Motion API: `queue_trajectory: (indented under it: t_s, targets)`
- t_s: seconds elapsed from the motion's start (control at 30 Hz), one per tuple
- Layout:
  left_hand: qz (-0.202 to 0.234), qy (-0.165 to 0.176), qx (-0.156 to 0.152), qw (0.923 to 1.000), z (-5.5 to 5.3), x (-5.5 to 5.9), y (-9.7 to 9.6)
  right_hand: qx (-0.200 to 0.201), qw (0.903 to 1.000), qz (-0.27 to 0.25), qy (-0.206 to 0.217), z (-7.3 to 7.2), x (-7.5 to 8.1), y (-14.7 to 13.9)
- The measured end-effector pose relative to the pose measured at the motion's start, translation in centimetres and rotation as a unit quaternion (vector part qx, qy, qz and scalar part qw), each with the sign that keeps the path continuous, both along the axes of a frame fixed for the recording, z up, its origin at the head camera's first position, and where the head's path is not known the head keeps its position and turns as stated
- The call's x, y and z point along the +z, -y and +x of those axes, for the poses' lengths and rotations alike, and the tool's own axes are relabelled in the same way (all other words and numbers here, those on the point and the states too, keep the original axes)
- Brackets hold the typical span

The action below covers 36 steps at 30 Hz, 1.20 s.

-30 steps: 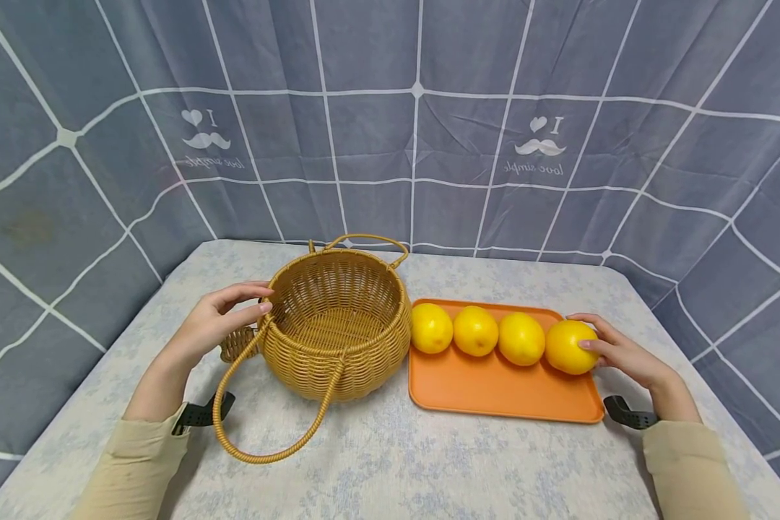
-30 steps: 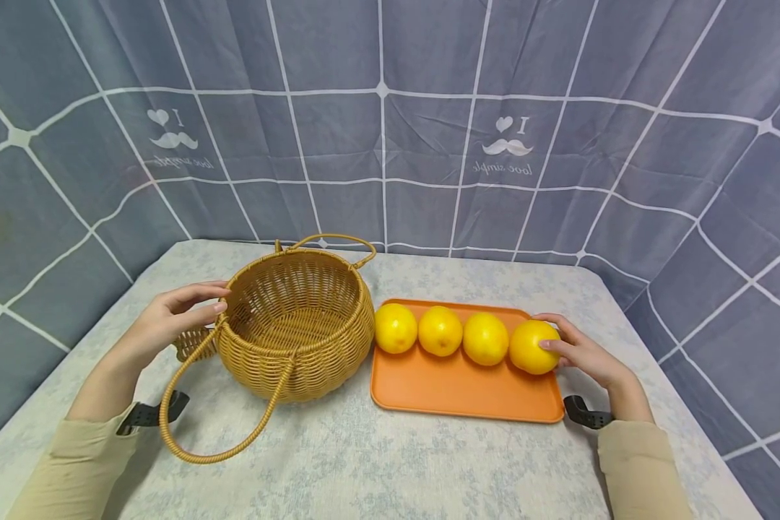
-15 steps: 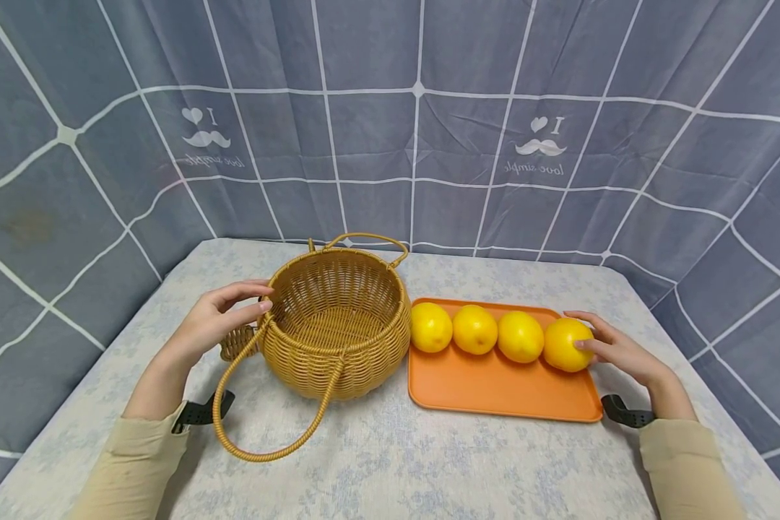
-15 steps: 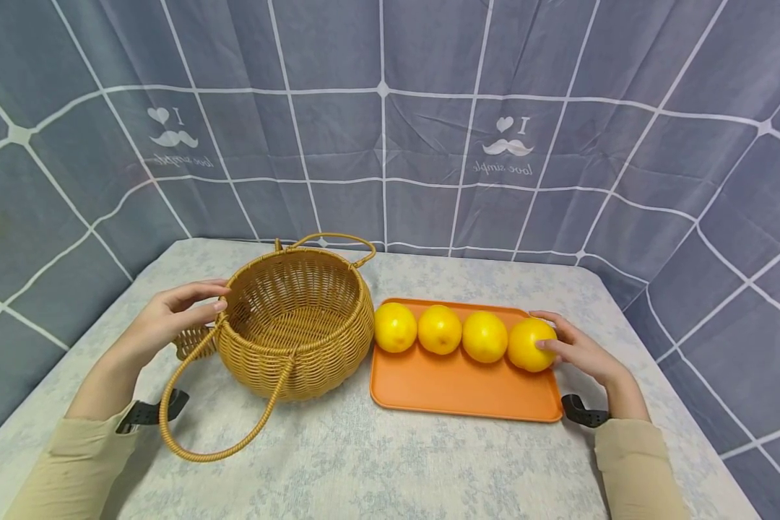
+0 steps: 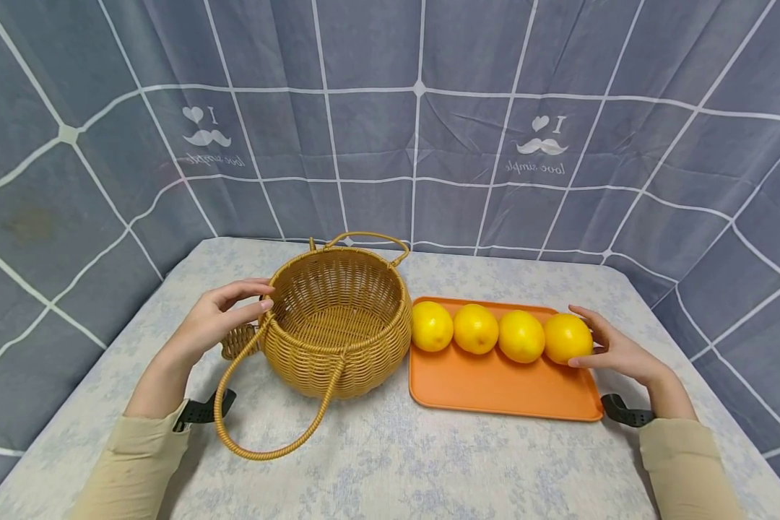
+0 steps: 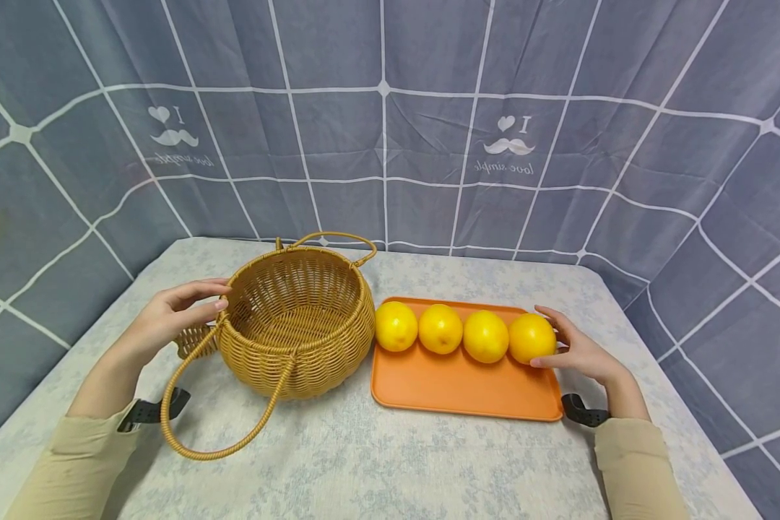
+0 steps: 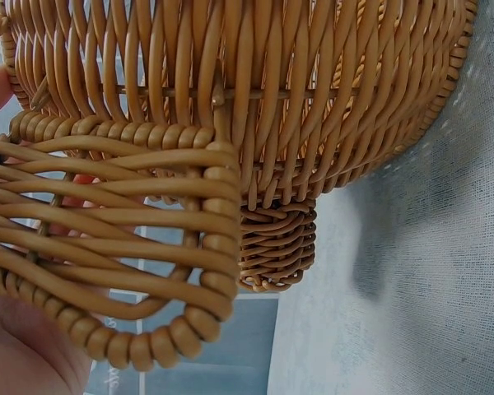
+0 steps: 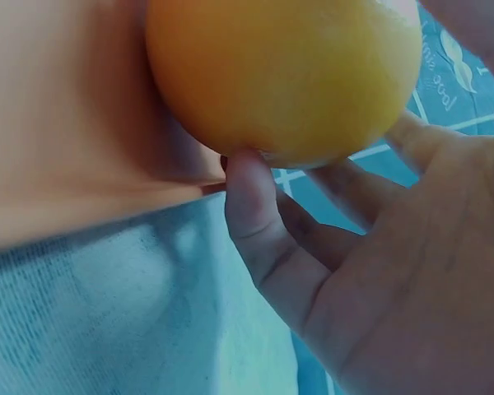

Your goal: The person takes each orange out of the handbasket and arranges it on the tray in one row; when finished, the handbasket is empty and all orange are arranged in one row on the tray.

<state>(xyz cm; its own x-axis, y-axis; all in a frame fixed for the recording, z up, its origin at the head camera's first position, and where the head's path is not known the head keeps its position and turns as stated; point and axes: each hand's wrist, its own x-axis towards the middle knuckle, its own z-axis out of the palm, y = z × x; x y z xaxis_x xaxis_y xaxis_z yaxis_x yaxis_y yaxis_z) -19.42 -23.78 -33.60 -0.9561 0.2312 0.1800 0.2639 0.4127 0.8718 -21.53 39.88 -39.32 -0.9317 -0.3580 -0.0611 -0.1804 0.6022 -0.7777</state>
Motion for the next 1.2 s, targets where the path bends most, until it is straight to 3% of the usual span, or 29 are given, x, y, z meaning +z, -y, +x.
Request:
queue_trajectory:
  t_s: [0.43, 0.83, 1.07, 1.2]
  targets:
    - [0.004, -0.004, -0.008, 1.0000, -0.1, -0.1, 0.0, 0.004, 0.9990, 0.040, -0.016, 0.5, 0.6, -0.2]
    - [-0.001, 0.000, -0.013, 0.9999, 0.1, 0.1, 0.2, -0.002, 0.9995, 0.031, 0.000, 0.8, 1.2, -0.1]
    - [-0.045, -0.040, -0.001, 0.9982, 0.4, 0.1, 0.4, -0.008, 0.9987, 0.050, -0.009, 0.9, 1.8, 0.1]
    - [-0.077, -0.062, 0.024, 0.9948, 0.5, 0.0, 0.7, -0.018, 0.9974, 0.067, -0.021, 1.0, 2.0, 0.3]
